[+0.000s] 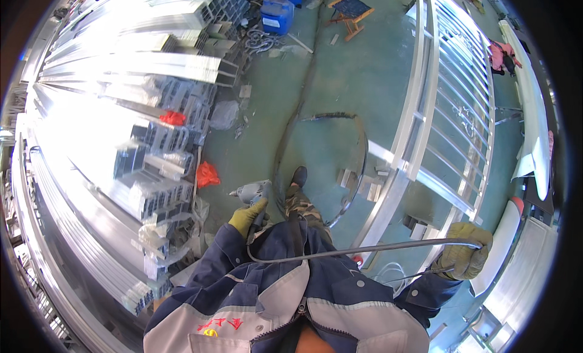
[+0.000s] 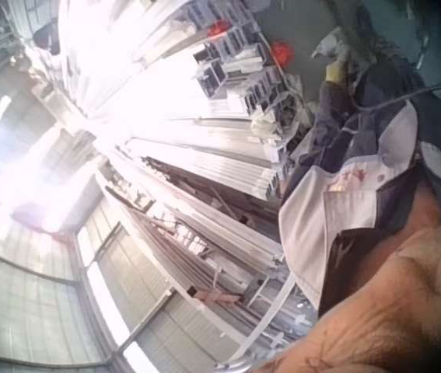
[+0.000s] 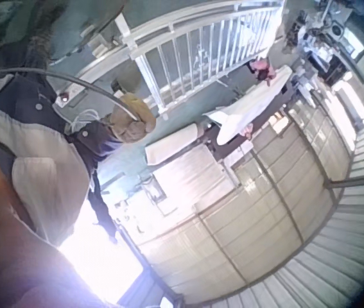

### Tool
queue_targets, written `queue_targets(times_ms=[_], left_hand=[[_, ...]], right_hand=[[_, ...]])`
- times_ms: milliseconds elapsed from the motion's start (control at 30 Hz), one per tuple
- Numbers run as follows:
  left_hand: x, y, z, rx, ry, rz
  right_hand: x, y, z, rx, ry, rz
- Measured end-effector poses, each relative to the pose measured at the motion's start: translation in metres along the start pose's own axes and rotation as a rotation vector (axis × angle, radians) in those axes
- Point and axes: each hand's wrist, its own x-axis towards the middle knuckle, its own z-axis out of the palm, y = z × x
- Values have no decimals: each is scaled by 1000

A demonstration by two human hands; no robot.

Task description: The person assembles a decorative metal gate by attaching ornate metal pieces to a metal frame using a power drill. They position the pieces, drill them into place, and move around the frame to secure multiple sections.

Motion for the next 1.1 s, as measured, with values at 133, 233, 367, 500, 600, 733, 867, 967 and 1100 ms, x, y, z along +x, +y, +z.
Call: queue_targets(times_ms=[133,233,367,500,600,733,867,967,1100], left_hand=[[5,86,51,-49,-32,-31],[35,132,63,11,-108,-44],[63,206,93,175,-151,13],[93,268,127,251,-301,54],[139,314,174,318,-402,141],[154,379,211,498,-495,267],[132,438,278,562,-721,202],[148,460,305,782,-752,291],[186,496,339,1326,-610,379]], right_hand=[[39,5,-42,-162,119,-21],[54,26,-80,-805,365,44],[146,75,-16,-777,470,426],[149,140,-87,-1017,654,651],[147,201,-137,-1523,688,581],[237,254,-45,-1111,641,529],[291,298,-8,-490,614,749],[319,327,-4,-973,286,509],[388,358,-28,248,964,891]])
